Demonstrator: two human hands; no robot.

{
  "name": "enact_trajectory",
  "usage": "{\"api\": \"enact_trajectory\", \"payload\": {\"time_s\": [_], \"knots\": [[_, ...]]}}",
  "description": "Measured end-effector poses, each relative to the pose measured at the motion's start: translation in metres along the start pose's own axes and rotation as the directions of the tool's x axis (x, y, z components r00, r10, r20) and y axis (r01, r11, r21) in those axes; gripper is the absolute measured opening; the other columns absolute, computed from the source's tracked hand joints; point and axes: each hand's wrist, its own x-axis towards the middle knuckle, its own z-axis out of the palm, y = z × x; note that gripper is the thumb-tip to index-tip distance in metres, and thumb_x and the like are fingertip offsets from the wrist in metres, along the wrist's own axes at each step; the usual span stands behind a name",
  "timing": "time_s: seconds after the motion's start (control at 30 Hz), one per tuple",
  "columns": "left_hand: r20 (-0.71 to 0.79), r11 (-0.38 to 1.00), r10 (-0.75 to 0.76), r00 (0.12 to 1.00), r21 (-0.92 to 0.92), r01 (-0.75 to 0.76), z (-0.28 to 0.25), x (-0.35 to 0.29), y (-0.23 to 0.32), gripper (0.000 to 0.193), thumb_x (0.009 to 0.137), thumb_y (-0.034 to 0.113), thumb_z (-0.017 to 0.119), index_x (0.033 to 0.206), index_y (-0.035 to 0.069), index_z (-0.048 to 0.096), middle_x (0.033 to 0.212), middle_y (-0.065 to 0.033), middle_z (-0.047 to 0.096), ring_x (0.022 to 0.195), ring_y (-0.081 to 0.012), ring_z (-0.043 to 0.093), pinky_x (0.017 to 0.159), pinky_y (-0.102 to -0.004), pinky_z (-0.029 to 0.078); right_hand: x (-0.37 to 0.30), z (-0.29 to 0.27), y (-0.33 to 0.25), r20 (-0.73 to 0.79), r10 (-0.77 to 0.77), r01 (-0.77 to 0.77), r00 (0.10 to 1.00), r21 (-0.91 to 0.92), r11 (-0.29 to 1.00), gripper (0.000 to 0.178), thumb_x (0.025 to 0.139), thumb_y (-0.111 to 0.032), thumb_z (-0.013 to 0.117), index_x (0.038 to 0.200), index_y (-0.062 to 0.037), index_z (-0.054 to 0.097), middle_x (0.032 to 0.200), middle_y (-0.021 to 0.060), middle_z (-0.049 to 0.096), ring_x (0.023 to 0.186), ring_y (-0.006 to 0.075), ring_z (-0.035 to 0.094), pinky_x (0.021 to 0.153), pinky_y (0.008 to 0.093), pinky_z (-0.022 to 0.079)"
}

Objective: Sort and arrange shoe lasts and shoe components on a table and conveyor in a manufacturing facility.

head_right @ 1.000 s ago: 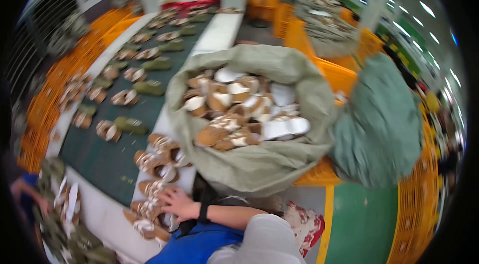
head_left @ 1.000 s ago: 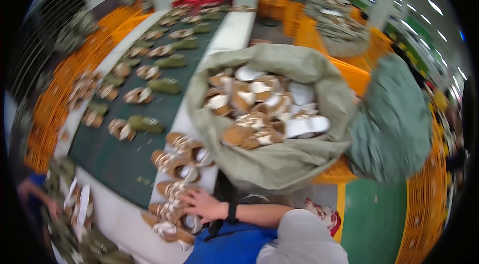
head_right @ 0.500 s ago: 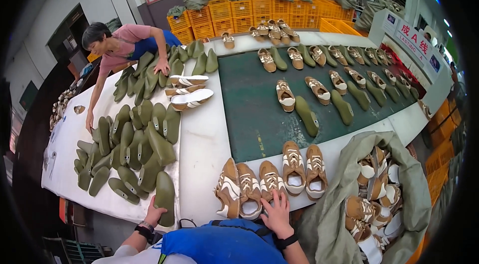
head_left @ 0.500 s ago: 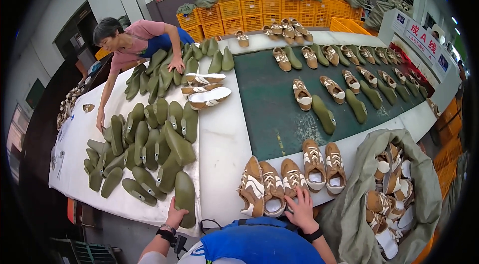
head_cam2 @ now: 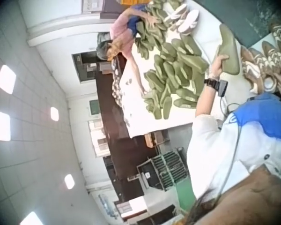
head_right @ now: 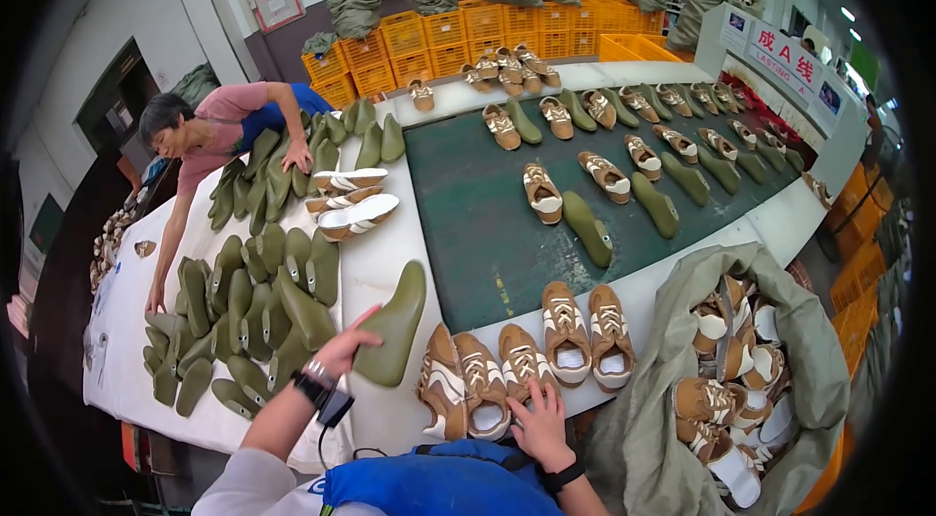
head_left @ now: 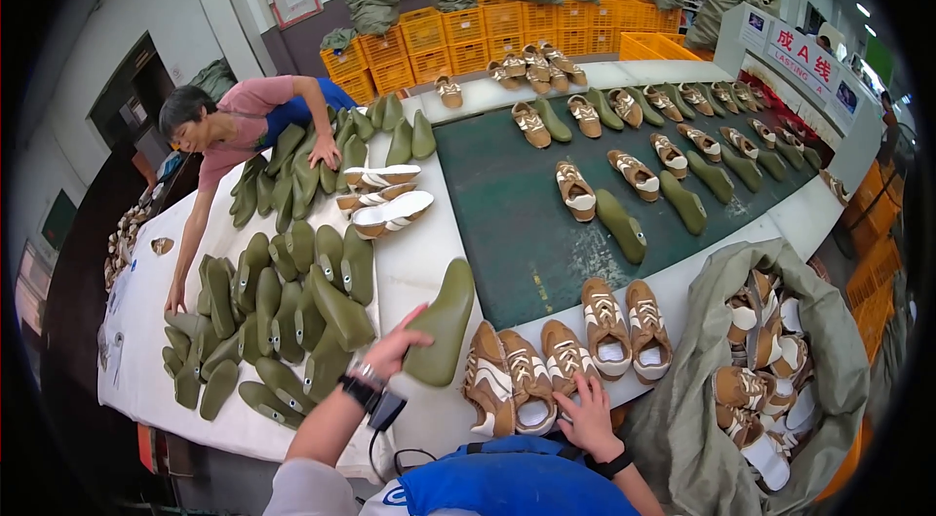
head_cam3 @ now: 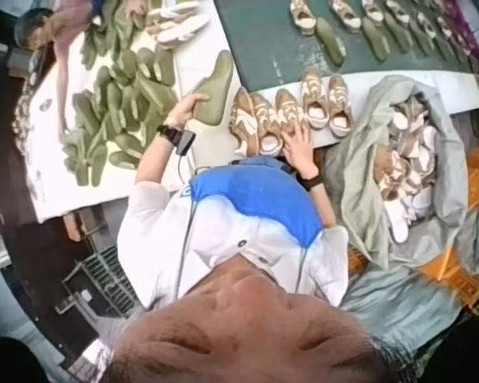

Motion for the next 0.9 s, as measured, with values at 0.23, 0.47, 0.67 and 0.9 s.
{"api": "enact_trajectory", "payload": {"time_s": [0.23,0.47,0.67,0.9], "knots": [[-0.046,0.988,0.000,0.999,0.155,0.007,0.034,0.190,0.059,0.072,0.075,0.003,0.056,0.139,0.012,0.024,0.110,-0.0133,0.054,0.095,-0.0194,0.056,0.079,-0.0351,0.049,-0.001,0.000,-0.004,-0.004,0.024,-0.023,1.000,0.036,0.999,0.050,0.065,-0.021,0.070,0.113,-0.0245,0.057,0.134,0.0096,0.035,0.121,0.0382,0.032,0.096,0.0527,0.030],[-0.009,0.041,0.123,0.992,0.999,0.004,0.105,0.277,-0.009,0.092,0.072,0.060,0.057,0.142,0.016,0.016,0.107,-0.0231,0.059,0.099,-0.0362,0.057,0.087,-0.0408,0.045,0.002,-0.003,-0.003,0.043,0.106,-0.109,0.993,0.069,0.992,0.048,0.065,-0.021,0.070,0.111,-0.0254,0.058,0.133,0.0082,0.036,0.121,0.0354,0.033,0.097,0.0521,0.028],[-0.030,-0.165,0.021,0.999,0.986,0.033,0.155,0.306,-0.016,0.092,0.075,0.045,0.057,0.142,0.008,0.006,0.106,-0.0223,0.059,0.099,-0.0333,0.058,0.088,-0.0393,0.045,0.008,-0.006,-0.003,0.049,0.134,-0.138,0.990,0.102,0.985,0.047,0.065,-0.020,0.069,0.111,-0.0257,0.058,0.133,0.0088,0.036,0.122,0.0344,0.032,0.097,0.0517,0.028],[-0.260,0.226,-0.175,0.950,0.928,0.296,0.136,0.297,0.017,0.100,0.072,0.048,0.063,0.140,0.005,0.004,0.105,-0.0216,0.057,0.093,-0.0275,0.061,0.054,-0.0357,0.054,0.008,-0.003,0.003,0.013,0.169,-0.169,0.985,0.132,0.977,0.047,0.065,-0.020,0.069,0.110,-0.0262,0.059,0.133,0.0093,0.036,0.120,0.0345,0.033,0.097,0.0513,0.028]]}}
